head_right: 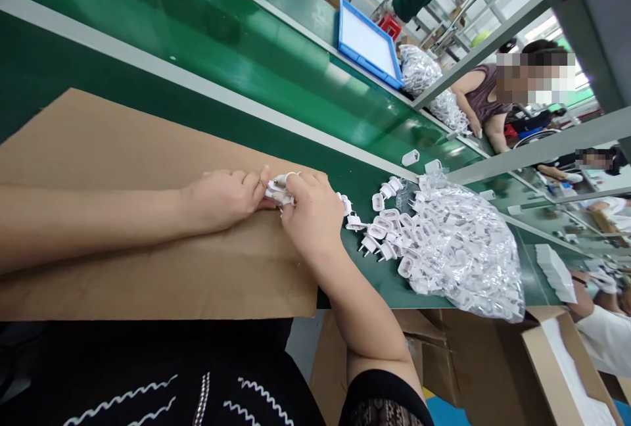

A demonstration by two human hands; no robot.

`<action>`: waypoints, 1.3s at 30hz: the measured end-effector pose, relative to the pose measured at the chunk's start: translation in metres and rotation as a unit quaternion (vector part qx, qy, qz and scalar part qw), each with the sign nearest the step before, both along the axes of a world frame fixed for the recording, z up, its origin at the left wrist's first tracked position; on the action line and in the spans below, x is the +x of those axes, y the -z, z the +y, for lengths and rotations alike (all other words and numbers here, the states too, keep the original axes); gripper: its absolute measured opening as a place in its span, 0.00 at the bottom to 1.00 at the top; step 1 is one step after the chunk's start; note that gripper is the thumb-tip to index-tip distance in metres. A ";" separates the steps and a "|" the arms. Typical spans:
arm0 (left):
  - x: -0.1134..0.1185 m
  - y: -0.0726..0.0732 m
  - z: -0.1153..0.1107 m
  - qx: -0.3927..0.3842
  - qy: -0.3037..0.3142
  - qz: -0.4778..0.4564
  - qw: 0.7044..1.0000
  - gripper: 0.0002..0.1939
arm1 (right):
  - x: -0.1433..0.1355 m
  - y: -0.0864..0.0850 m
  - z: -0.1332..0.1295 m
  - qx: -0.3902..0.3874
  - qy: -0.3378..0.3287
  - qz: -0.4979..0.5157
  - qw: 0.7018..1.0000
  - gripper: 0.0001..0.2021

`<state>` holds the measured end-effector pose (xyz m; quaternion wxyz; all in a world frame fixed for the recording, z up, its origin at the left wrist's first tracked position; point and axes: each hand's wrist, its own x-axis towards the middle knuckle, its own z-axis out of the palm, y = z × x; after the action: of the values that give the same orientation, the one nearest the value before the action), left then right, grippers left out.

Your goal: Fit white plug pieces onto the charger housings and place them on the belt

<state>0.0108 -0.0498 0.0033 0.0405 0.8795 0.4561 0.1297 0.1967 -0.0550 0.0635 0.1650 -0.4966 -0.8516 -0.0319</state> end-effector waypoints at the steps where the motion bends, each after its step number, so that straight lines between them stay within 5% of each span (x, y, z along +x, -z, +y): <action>1: 0.001 -0.002 0.000 -0.005 0.001 0.010 1.000 0.35 | -0.001 0.001 0.000 -0.005 0.006 0.007 1.000 0.10; 6: -0.003 -0.006 0.006 -0.058 0.005 -0.110 0.992 0.29 | 0.005 0.006 0.004 -0.060 0.012 0.089 0.994 0.11; 9: -0.010 -0.011 0.021 -0.171 0.015 -0.234 0.957 0.22 | 0.021 0.006 0.012 -0.145 -0.002 0.220 0.965 0.12; 11: -0.015 -0.015 0.038 -0.204 -0.030 -0.270 0.940 0.20 | 0.034 0.002 0.016 -0.152 0.003 0.273 0.950 0.13; 20: -0.046 -0.024 0.166 -0.034 -0.264 -0.179 0.947 0.20 | 0.033 -0.013 0.000 -0.207 0.064 -0.030 0.976 0.07; 26: -0.071 -0.011 0.214 -0.093 -0.350 -0.193 0.912 0.18 | 0.035 -0.013 0.004 -0.294 0.006 0.004 0.956 0.11; 30: -0.070 -0.010 0.202 -0.062 -0.399 -0.240 0.883 0.33 | 0.043 -0.005 0.010 -0.334 -0.042 0.101 0.936 0.15; 33: -0.048 -0.017 0.168 0.049 -0.390 -0.295 0.871 0.36 | 0.040 0.003 0.020 -0.388 0.008 0.296 0.873 0.15; 35: -0.028 -0.022 0.138 0.035 -0.304 -0.356 0.883 0.30 | 0.035 0.007 0.028 -0.415 0.046 0.437 0.797 0.18; 39: 0.003 -0.025 0.084 -0.198 -0.087 -0.478 0.851 0.20 | 0.026 0.011 0.038 -0.437 0.087 0.592 0.671 0.27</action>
<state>0.0142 0.0343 0.0287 0.4150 0.6393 0.4708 0.4442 0.2229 -0.0166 0.0528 0.3950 -0.4986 -0.4446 0.6307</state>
